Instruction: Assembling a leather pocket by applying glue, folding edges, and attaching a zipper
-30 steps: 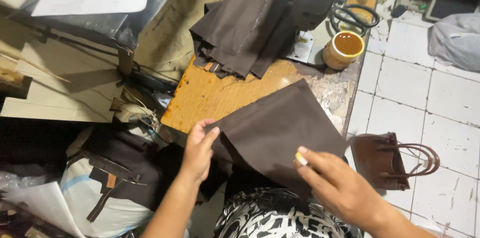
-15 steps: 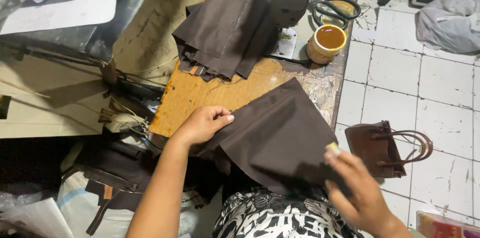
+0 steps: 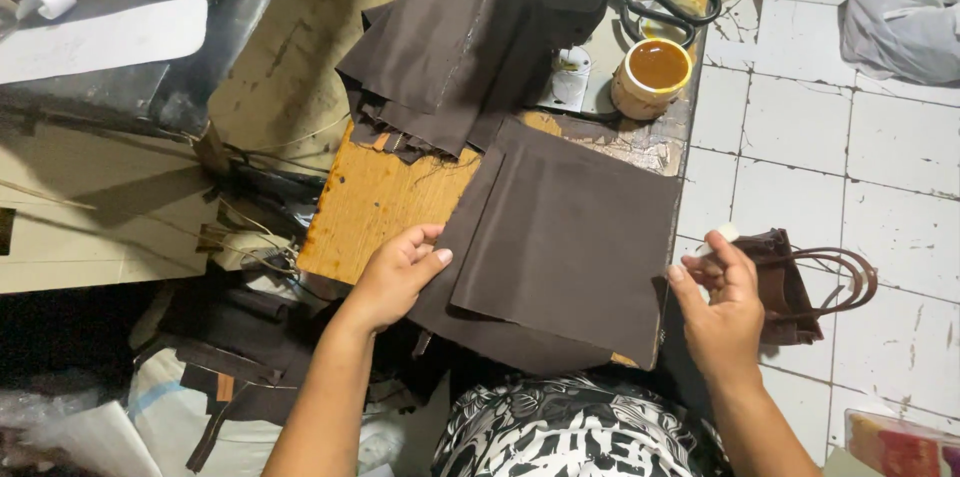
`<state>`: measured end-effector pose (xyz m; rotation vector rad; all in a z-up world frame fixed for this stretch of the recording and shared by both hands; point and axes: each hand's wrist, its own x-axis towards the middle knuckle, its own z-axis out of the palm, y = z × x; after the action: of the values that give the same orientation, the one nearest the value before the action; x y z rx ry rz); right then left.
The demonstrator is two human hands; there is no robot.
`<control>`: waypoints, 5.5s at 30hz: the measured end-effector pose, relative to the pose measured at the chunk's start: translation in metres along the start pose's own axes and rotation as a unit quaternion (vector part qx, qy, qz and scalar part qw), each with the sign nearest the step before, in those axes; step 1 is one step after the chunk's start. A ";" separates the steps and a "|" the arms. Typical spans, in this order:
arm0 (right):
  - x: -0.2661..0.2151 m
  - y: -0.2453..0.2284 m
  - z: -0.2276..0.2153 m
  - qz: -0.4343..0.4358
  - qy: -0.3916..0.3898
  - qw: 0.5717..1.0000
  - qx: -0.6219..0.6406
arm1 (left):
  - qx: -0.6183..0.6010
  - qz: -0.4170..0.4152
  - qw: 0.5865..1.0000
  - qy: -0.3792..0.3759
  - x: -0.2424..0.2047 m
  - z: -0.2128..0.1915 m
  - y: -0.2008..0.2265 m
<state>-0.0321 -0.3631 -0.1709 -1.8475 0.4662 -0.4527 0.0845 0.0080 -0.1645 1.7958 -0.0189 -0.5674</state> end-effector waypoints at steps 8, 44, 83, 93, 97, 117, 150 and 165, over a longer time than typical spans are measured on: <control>0.031 -0.013 0.002 -0.279 0.008 0.957 -0.081 | -0.053 0.082 0.994 -0.046 -0.012 -0.017 0.034; -0.003 -0.021 -0.010 0.024 -0.230 0.945 0.230 | 0.001 0.138 0.957 -0.257 -0.037 -0.041 0.185; 0.123 -0.060 0.030 -0.141 -0.108 0.984 -0.027 | 0.411 0.326 0.847 0.083 0.033 0.014 0.031; 0.215 -0.091 0.015 -0.373 -0.084 0.884 -0.269 | 0.316 0.322 0.876 0.167 0.031 -0.020 0.000; 0.242 -0.071 0.022 -0.346 -0.105 0.864 -0.350 | 0.329 0.327 0.873 0.154 0.030 -0.018 0.001; 0.233 -0.062 -0.001 -0.301 -0.106 0.881 -0.349 | 0.349 0.325 0.866 0.151 0.020 -0.013 0.023; 0.073 -0.100 0.163 -0.526 -0.344 0.760 -0.164 | 0.401 0.310 0.845 0.171 0.006 0.003 0.010; 0.081 -0.086 0.165 -0.528 -0.340 0.752 -0.200 | 0.407 0.319 0.837 0.177 0.005 0.004 0.013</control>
<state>0.1307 -0.2482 -0.1328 -2.3955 -1.1463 -0.3665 0.0913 -0.0008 -0.1552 2.5098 -0.6725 0.3343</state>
